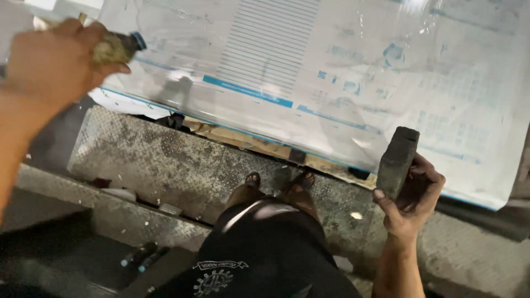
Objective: Cleaning a large printing plate with a sponge and liquid.
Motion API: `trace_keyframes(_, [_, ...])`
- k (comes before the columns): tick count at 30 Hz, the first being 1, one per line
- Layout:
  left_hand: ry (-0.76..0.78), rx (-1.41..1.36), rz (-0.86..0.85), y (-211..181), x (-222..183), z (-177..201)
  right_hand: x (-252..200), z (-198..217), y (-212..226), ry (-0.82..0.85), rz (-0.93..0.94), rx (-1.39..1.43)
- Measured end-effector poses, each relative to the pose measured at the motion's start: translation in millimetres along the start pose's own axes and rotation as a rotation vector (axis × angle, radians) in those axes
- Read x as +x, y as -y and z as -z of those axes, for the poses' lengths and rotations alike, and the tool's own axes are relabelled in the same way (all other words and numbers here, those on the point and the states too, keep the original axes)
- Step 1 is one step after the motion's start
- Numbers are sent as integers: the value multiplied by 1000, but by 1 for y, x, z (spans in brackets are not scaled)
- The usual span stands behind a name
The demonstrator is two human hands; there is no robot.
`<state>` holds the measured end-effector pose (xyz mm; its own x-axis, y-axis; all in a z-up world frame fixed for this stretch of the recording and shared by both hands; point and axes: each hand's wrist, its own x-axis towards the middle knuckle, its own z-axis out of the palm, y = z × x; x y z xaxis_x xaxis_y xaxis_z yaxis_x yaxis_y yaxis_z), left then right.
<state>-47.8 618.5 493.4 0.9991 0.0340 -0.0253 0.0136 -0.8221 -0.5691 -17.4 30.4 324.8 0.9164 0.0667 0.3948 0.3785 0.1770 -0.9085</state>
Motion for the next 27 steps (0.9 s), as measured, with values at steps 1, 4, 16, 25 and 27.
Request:
trace_keyframes(1, [52,-15,-6,-17,2,10,-16,-5,1,-34,-10,-8])
trace_keyframes(4, [-90,-224,-89,-38,11,44,-60,-21,1,-144,-54,-18])
trace_keyframes(16, [-253,-1438,-409,-223,-28,52,-174,10,52,-762,-50,61])
trace_keyframes(25, [-33,-1263,-757,-502,1,25,-239,100,42,-908,-127,-190])
trace_keyframes(27, [15,-1228,-720,-578,19,3,-261,122,30,-927,-173,-213])
